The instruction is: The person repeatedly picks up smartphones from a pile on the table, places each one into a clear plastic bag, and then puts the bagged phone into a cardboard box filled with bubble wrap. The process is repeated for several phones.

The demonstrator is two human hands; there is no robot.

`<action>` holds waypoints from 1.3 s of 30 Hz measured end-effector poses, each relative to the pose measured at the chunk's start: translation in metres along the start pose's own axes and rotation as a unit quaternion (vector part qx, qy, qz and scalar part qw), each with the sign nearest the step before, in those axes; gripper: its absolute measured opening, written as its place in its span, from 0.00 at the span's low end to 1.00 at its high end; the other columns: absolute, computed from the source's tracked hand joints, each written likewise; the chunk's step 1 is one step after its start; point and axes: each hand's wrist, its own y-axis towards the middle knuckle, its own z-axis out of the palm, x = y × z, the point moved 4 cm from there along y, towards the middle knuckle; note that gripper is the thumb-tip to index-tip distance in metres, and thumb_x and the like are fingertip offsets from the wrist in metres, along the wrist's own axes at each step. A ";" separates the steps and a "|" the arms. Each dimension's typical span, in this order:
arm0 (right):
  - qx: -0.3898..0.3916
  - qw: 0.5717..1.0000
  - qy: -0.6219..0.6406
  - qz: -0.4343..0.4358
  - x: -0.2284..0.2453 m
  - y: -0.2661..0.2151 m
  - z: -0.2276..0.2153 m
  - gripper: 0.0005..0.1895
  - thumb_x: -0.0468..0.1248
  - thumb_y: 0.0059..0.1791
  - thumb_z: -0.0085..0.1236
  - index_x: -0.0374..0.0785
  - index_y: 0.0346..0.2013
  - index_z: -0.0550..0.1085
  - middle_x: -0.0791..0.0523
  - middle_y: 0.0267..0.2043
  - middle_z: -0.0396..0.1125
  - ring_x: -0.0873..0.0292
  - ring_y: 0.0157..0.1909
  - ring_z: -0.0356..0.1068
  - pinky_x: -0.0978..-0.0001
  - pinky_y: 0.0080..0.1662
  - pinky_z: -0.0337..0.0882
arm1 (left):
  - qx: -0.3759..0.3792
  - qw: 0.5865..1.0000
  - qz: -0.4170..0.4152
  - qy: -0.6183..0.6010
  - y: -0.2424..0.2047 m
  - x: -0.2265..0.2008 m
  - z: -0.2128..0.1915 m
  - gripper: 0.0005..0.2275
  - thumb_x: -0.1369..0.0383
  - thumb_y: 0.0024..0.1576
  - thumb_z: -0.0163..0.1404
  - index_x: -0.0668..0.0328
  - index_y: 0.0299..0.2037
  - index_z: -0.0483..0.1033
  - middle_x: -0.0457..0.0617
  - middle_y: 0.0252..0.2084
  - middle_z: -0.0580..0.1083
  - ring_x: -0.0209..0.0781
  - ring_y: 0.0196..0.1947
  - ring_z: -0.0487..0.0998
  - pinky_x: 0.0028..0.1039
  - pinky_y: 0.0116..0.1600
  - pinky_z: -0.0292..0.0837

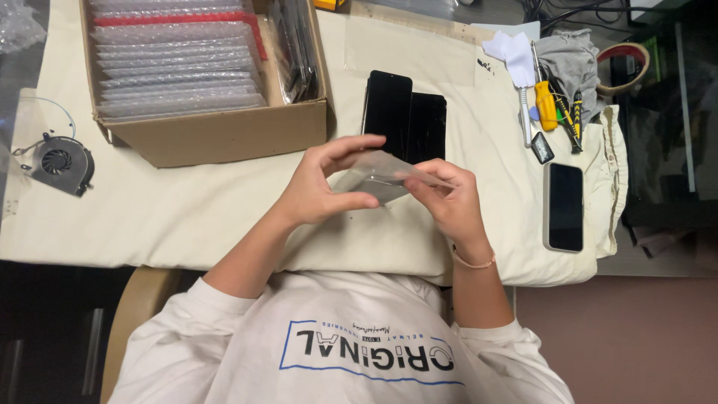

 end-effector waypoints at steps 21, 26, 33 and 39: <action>0.018 0.972 0.137 0.192 -0.057 0.026 0.005 0.30 0.24 0.49 0.45 0.33 0.66 0.56 0.53 0.18 0.61 0.67 0.14 0.56 0.68 0.22 0.68 | -0.017 0.959 0.266 0.093 -0.023 -0.047 0.005 0.09 0.66 0.53 0.63 0.62 0.37 0.84 0.59 0.47 0.81 0.65 0.55 0.80 0.53 0.64 0.72; 0.048 0.976 0.116 0.178 -0.076 0.023 0.000 0.28 0.27 0.50 0.45 0.33 0.67 0.57 0.54 0.16 0.61 0.66 0.13 0.55 0.71 0.21 0.68 | 0.113 0.958 0.115 0.238 -0.008 -0.037 0.007 0.15 0.65 0.53 0.62 0.56 0.49 0.82 0.54 0.47 0.81 0.60 0.52 0.81 0.48 0.57 0.76; 0.078 0.992 -0.093 0.018 -0.055 0.008 -0.014 0.35 0.50 0.46 0.66 0.34 0.62 0.71 0.48 0.65 0.62 0.51 0.63 0.67 0.60 0.61 0.69 | 0.040 0.977 -0.043 0.203 0.002 0.026 -0.021 0.10 0.67 0.50 0.66 0.46 0.41 0.85 0.43 0.35 0.84 0.43 0.41 0.86 0.31 0.49 0.80; 0.113 0.964 -0.241 0.014 -0.037 0.006 0.009 0.22 0.36 0.44 0.71 0.34 0.52 0.77 0.51 0.44 0.77 0.49 0.48 0.77 0.56 0.55 0.73 | -0.076 0.990 -0.092 0.071 -0.002 0.067 -0.039 0.06 0.70 0.50 0.67 0.55 0.36 0.86 0.47 0.32 0.83 0.28 0.37 0.81 0.23 0.45 0.78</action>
